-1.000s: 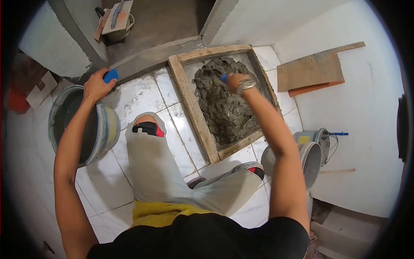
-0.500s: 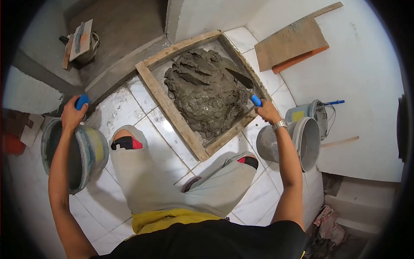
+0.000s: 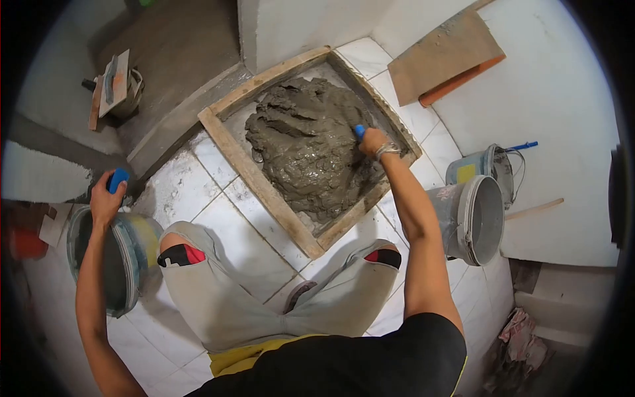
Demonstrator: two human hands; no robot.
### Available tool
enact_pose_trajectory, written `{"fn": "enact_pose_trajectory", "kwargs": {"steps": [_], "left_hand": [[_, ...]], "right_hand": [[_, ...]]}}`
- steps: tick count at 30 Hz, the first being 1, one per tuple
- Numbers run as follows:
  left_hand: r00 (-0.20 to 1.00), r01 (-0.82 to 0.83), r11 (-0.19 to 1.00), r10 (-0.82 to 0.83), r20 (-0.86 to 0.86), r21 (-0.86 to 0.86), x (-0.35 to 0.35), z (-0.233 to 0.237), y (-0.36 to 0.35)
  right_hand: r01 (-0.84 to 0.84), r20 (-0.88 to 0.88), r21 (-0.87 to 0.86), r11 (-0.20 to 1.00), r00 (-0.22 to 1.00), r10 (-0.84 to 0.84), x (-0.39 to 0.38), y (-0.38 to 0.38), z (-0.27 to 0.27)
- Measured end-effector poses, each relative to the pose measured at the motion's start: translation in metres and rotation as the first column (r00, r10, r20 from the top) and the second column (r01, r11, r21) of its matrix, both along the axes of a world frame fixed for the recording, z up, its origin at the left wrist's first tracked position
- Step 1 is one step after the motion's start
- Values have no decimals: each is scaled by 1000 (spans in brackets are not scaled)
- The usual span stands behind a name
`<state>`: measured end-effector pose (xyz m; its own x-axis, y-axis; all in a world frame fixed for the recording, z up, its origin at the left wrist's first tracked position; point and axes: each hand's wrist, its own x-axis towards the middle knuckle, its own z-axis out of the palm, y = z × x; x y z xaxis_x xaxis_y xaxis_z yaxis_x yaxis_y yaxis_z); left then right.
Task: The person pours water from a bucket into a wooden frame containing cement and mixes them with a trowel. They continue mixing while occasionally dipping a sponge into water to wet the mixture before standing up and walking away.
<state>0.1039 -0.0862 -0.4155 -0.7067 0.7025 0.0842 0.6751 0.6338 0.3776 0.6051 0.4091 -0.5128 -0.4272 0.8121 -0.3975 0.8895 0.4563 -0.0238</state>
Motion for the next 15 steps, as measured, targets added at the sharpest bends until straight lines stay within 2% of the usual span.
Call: {"fn": "enact_pose_trajectory", "kwargs": {"steps": [2, 3, 4, 6, 7, 8, 10, 11, 12, 13, 14, 15], "left_hand": [[1000, -9, 999, 8, -3, -37, -5, -2, -1], [1000, -18, 998, 19, 16, -53, -8, -5, -2], [1000, -9, 998, 10, 13, -55, -10, -5, -1], [999, -21, 997, 23, 27, -69, -9, -4, -2], [1000, -10, 998, 12, 28, -67, -7, -6, -1], [999, -23, 998, 25, 32, -60, -6, -7, -3], [999, -31, 998, 33, 29, -54, -7, -5, -7], [999, -38, 996, 40, 31, -77, -7, -4, -6], [998, -44, 994, 47, 34, -100, -9, -3, -2], [998, -46, 994, 50, 37, -95, -9, -1, 2], [997, -57, 992, 62, 37, -109, -7, 2, 4], [997, -60, 989, 66, 39, -134, -1, 3, 1]], "right_hand": [[-40, -10, -38, 998, 999, 39, -10, -46, 37], [-6, -24, 21, 1000, 1000, 7, -12, -70, 29], [31, -40, 76, 997, 999, -28, -15, -89, 18], [129, -83, 5, 992, 988, -129, -22, -110, -3], [8, -21, 36, 999, 1000, -7, -18, -90, -53], [9, -23, 40, 999, 1000, -8, -24, -91, -34], [-215, 85, -71, 974, 972, 221, -37, -98, 18], [-215, 69, -116, 970, 972, 224, -38, -115, 65], [-214, 69, -107, 971, 973, 222, -33, -133, 60], [-20, 6, 17, 1000, 1000, 20, -26, -154, 45], [184, -76, 120, 976, 981, -176, -18, -166, 25], [103, -40, 109, 989, 994, -99, 0, -160, -22]]}}
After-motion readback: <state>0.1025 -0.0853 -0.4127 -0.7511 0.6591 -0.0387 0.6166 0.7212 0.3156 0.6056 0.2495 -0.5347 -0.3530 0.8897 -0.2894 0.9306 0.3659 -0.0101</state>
